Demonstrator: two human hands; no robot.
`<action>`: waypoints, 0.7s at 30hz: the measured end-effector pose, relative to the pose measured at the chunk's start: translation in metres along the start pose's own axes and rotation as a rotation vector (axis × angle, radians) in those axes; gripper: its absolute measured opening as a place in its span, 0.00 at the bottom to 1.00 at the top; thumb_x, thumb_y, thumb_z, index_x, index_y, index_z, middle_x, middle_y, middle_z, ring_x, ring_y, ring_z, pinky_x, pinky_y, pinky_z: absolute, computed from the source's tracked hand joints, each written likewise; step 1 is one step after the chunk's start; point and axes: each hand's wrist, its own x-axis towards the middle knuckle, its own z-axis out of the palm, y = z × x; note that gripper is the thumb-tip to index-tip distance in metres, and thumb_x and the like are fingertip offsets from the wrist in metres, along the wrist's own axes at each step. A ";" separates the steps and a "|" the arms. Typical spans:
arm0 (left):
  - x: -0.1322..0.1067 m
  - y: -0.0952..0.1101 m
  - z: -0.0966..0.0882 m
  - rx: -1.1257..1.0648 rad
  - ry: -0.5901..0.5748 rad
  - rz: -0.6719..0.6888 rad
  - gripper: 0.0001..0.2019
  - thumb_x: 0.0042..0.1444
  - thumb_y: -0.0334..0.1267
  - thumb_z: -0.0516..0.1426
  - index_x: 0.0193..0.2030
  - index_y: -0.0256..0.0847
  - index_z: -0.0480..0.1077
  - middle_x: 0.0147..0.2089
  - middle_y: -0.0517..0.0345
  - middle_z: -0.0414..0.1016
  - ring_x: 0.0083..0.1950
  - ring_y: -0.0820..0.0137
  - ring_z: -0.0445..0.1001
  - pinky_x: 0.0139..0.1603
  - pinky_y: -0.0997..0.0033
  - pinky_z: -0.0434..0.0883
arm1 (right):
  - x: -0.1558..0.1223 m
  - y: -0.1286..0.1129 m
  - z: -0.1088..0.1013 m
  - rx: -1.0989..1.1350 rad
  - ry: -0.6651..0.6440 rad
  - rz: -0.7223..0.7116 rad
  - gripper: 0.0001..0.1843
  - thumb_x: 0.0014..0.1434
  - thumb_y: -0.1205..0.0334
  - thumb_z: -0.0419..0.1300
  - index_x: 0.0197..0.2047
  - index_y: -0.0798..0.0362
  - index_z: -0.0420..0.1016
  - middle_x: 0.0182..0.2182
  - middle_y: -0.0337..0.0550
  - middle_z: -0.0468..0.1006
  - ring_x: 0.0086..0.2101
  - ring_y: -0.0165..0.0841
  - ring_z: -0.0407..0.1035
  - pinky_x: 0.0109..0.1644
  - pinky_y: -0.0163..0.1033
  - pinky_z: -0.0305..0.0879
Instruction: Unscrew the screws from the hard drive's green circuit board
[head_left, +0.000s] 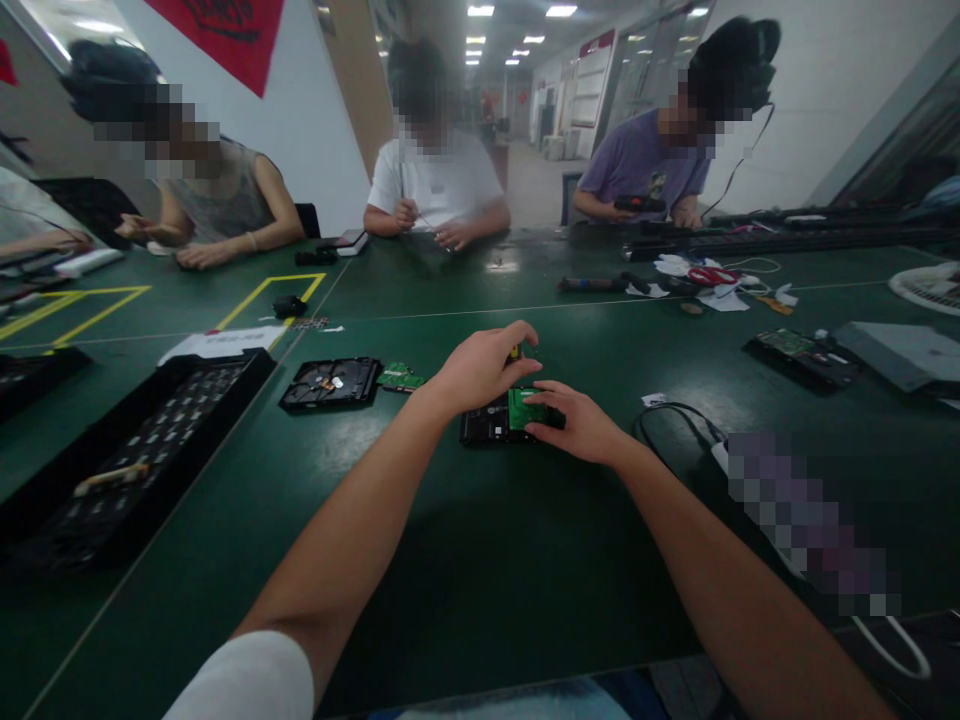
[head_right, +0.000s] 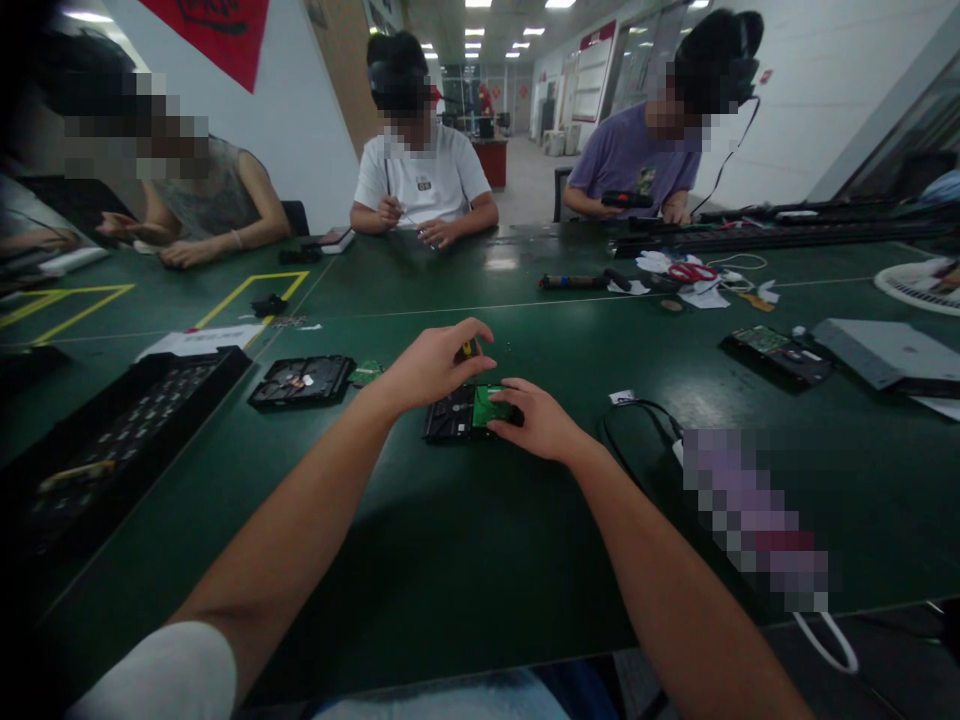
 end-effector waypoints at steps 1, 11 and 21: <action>-0.001 0.001 -0.001 -0.056 -0.006 0.025 0.13 0.68 0.37 0.59 0.58 0.43 0.69 0.45 0.54 0.80 0.46 0.63 0.79 0.50 0.63 0.73 | 0.000 0.000 -0.001 0.002 0.001 -0.003 0.24 0.65 0.49 0.68 0.61 0.48 0.80 0.68 0.54 0.72 0.64 0.51 0.70 0.69 0.59 0.67; 0.000 -0.002 -0.001 -0.137 -0.009 -0.069 0.20 0.65 0.36 0.63 0.62 0.45 0.66 0.44 0.56 0.82 0.45 0.63 0.81 0.51 0.62 0.73 | 0.000 -0.002 -0.001 0.010 0.010 0.000 0.23 0.64 0.50 0.69 0.60 0.46 0.81 0.66 0.53 0.73 0.63 0.50 0.72 0.68 0.60 0.67; -0.004 -0.002 -0.004 -0.250 -0.084 0.014 0.22 0.65 0.27 0.55 0.65 0.43 0.63 0.55 0.50 0.78 0.52 0.66 0.80 0.56 0.63 0.74 | 0.001 -0.003 -0.003 0.002 -0.005 0.017 0.24 0.64 0.49 0.69 0.61 0.47 0.81 0.67 0.52 0.73 0.63 0.51 0.71 0.68 0.59 0.68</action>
